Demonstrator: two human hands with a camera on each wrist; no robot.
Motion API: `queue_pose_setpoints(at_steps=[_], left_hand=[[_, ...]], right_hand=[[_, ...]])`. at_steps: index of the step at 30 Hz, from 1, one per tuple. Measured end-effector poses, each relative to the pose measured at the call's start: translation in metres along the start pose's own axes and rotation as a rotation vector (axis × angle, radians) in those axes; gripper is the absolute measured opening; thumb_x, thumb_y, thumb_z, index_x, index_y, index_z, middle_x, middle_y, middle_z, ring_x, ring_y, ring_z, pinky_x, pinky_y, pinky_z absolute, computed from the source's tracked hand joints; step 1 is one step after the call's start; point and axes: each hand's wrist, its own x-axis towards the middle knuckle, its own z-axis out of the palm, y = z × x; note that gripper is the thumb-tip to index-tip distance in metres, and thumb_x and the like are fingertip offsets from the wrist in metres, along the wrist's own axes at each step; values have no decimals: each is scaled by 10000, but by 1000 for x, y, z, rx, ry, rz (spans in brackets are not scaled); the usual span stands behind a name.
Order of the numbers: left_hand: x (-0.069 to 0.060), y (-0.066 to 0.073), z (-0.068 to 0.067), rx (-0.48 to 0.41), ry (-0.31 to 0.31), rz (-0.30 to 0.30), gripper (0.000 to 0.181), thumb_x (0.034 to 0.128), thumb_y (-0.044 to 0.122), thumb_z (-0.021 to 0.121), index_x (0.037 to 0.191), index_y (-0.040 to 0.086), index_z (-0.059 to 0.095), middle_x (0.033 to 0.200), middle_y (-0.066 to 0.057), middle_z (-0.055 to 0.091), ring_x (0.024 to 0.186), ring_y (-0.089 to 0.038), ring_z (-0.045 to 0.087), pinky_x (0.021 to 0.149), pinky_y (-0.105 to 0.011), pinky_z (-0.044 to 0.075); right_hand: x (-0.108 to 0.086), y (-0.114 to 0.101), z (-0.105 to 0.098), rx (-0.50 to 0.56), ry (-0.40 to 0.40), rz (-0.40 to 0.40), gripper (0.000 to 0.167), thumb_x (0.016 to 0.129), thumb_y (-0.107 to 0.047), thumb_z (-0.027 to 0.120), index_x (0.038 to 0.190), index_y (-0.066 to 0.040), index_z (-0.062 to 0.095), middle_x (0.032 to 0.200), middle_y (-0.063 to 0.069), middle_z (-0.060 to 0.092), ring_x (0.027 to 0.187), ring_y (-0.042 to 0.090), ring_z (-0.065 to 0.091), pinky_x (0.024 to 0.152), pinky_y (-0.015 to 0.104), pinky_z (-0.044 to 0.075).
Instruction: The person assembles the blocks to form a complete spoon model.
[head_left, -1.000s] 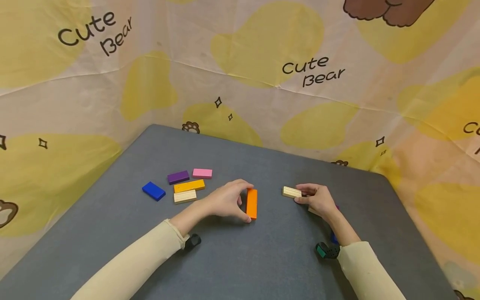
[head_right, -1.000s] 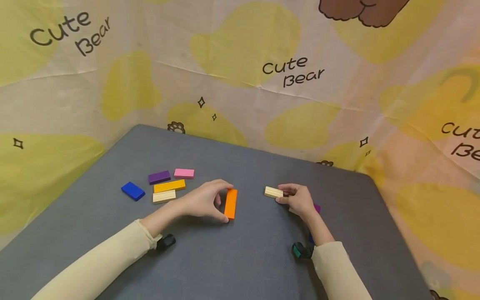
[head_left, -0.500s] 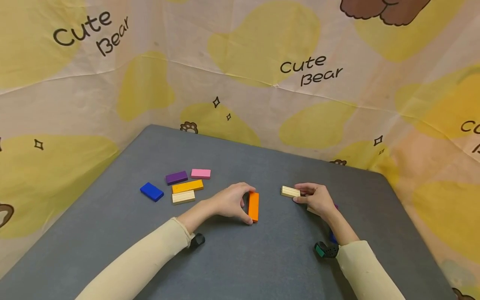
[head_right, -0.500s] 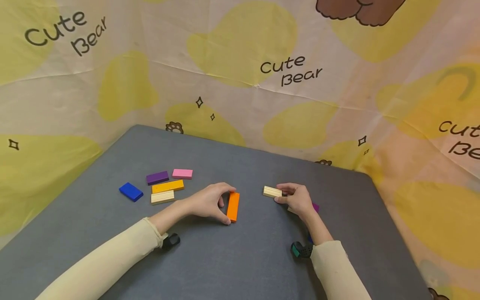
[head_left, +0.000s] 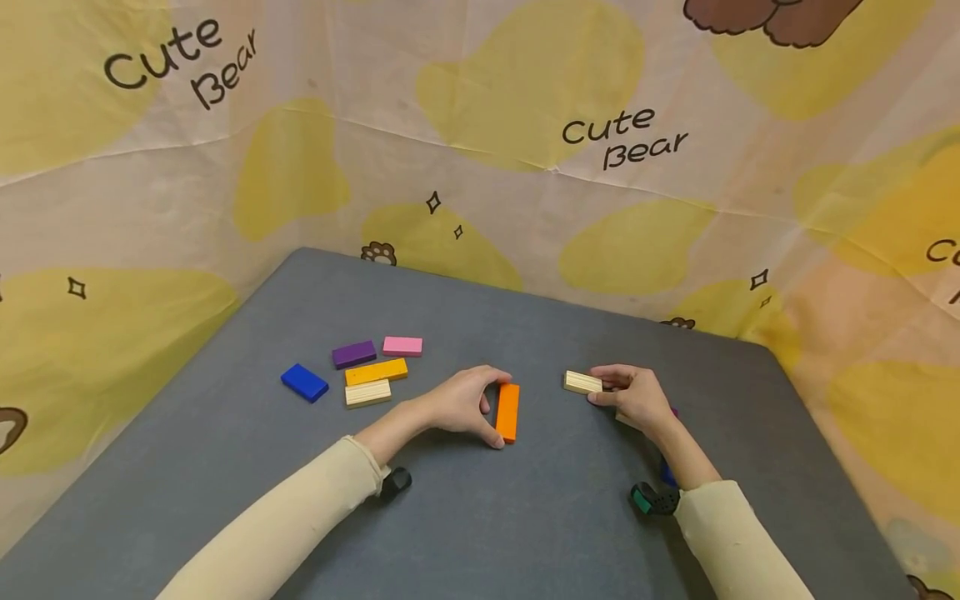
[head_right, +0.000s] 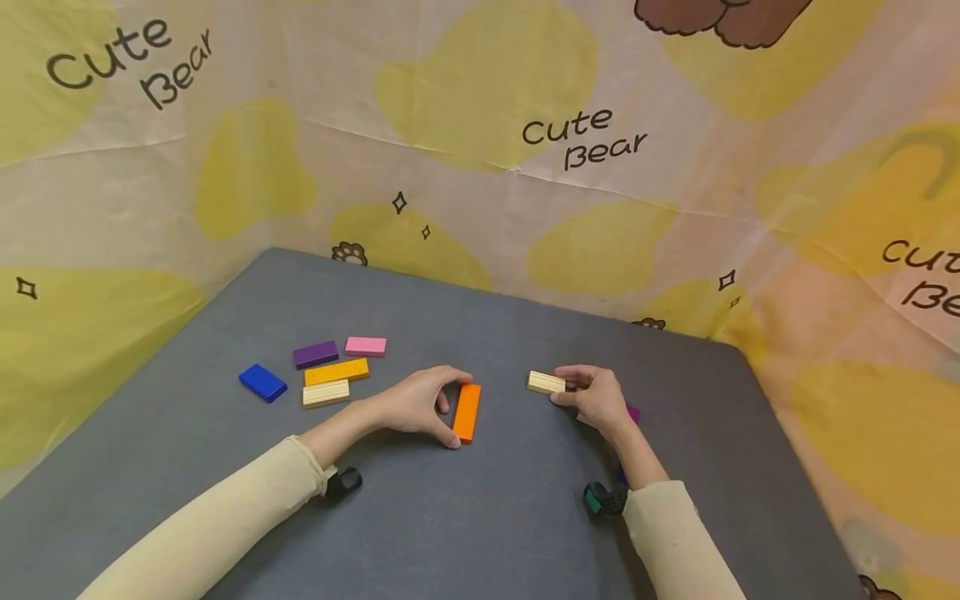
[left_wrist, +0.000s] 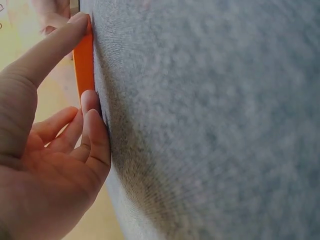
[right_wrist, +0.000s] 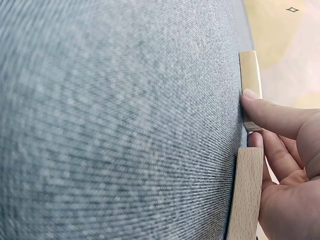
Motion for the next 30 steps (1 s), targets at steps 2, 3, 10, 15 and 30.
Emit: queue_pose_setpoints(at_steps=[2,3,10,15,30], left_hand=[[0,0,0,-4,-1,-7,928,686,338,916,1444,59,458,1315,-64,495,765,-94,545,756,-276,467],[0,-1,0,-8,-2,-9,929,687,337,916,1445,58,457,1313,-66,494,767,-96,545,759,-277,465],[1,-2,0,-19,-5,-26,929,691,318,916,1459,91,445,1332,-43,481,785,-103,550,772,-276,466],[0,-4,-1,-45,-5,-19,924,699,334,909,1458,88,444,1339,-39,484,807,-98,557,778,-268,471],[-15,0,6,-261,148,-79,557,781,173,854,1284,58,642,1121,-67,652,824,-123,626,762,-255,526]], right_hand=[[0,0,0,-2,0,3,422,790,-102,836,1189,-46,711,1105,114,696,975,258,568,820,345,448],[0,0,0,-2,1,4,422,790,-104,837,1189,-48,711,1107,113,696,977,257,569,819,345,449],[1,0,0,0,1,6,428,791,-108,836,1194,-45,706,1123,120,690,993,260,571,830,352,451],[1,-1,0,-2,2,14,430,789,-118,839,1193,-52,709,1131,118,688,996,259,569,838,357,440],[1,0,2,5,23,22,420,782,-112,844,1178,-53,716,1105,115,695,973,258,573,816,347,445]])
